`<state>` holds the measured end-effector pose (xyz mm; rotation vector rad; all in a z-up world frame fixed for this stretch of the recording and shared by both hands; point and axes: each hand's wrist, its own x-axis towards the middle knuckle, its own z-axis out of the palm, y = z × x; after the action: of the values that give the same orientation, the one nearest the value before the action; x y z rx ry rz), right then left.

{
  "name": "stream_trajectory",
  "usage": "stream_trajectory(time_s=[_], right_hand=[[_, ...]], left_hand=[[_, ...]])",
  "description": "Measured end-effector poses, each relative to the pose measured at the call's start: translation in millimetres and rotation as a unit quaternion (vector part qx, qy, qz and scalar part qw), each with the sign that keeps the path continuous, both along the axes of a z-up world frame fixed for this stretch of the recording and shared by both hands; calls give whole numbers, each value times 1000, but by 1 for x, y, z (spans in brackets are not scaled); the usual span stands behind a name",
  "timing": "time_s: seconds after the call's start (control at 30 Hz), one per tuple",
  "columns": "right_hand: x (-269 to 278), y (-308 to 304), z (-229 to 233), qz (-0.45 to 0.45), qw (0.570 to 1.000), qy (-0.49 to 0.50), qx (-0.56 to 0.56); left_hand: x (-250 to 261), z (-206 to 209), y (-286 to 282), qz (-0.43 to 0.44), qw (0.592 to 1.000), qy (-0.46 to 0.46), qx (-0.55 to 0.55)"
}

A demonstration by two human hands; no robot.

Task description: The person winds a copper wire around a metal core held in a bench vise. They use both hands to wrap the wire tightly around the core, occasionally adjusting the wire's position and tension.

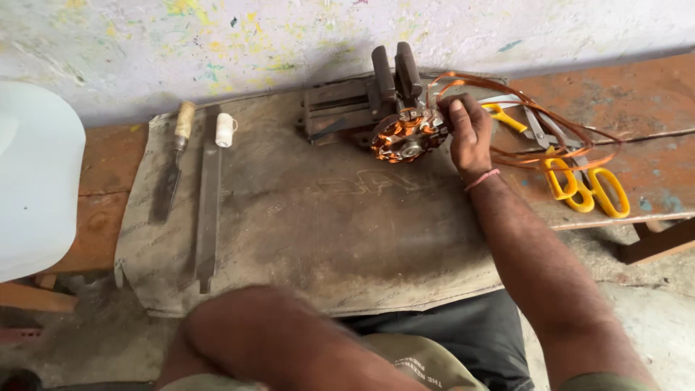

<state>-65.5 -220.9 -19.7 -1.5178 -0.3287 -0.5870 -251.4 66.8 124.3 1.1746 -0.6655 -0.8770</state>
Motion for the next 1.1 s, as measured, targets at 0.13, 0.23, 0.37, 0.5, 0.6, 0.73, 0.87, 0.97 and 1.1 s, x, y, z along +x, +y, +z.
stream_trajectory(time_s=[0.13,0.23,0.37,0.5,0.6,0.73,0.87,0.97,1.1], right_hand=[[6,14,-6,3,1000,13,3],[4,2,-6,-48,998,11,-44],[5,6,-8,-26,999,-2,-38],[11,10,-8,19,999,-12,-22],[13,9,-11,74,997,-28,16],[16,5,-19,111,993,-25,35],[17,6,-18,143,988,5,60],[15,8,-16,134,989,38,40],[17,16,-15,134,989,42,55]], left_hand=[[2,9,9,30,999,-45,8],[20,26,4,38,992,-124,0],[50,42,13,174,936,-296,-79],[120,5,-10,369,794,-476,-77],[173,-50,-44,426,716,-553,-5],[222,-107,-61,430,709,-555,54],[258,-125,-78,402,789,-465,-1],[262,-131,-77,394,803,-446,-26],[262,-136,-79,384,823,-418,-33]])
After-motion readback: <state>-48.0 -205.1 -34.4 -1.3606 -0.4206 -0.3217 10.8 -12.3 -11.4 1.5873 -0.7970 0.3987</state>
